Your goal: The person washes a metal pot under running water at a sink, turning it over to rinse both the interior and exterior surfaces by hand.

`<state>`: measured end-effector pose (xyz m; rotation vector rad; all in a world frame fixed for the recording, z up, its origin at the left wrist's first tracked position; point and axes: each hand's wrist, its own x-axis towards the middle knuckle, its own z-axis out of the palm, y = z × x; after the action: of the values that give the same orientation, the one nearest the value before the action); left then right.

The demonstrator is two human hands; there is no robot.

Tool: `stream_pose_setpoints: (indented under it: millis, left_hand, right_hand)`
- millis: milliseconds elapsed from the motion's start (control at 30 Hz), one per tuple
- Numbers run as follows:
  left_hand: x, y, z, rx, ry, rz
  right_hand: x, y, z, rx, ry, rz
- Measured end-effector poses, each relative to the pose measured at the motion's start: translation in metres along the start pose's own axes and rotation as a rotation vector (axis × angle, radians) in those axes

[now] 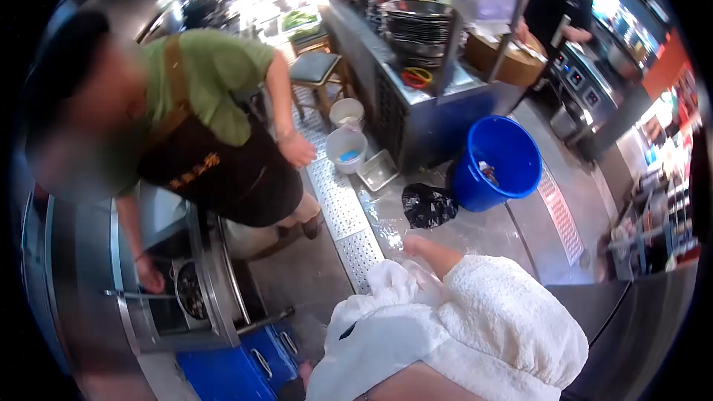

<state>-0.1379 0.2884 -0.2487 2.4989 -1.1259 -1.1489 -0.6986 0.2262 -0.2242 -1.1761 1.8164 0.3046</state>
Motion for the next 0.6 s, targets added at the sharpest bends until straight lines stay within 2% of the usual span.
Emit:
stream_pose_setpoints:
  millis: [100, 267, 333, 467, 500, 533, 600]
  left_hand:
    - [0.028, 0.034, -0.003, -0.034, -0.004, 0.081]
    - [0.056, 0.108, 0.004, -0.11, -0.096, 0.231]
    - [0.047, 0.152, 0.007, -0.118, -0.18, 0.265]
    - [0.048, 0.189, 0.009, -0.123, -0.33, 0.322]
    - [0.05, 0.191, 0.008, -0.118, -0.351, 0.333]
    - [0.052, 0.192, 0.006, -0.112, -0.369, 0.34]
    - [0.057, 0.19, 0.002, -0.101, -0.384, 0.348]
  right_hand:
    - [-0.043, 0.044, 0.009, 0.244, 0.199, 0.15]
    - [-0.045, 0.106, 0.063, 0.267, 0.102, 0.218]
    - [-0.034, 0.125, 0.092, 0.208, 0.057, 0.197]
    - [-0.019, 0.134, 0.126, -0.248, 0.088, -0.076]
    - [-0.021, 0.127, 0.128, -0.068, 0.032, 0.041]
    - [-0.032, 0.113, 0.121, -0.061, 0.047, 0.053]
    - [-0.047, 0.09, 0.114, 0.594, 0.023, 0.401]
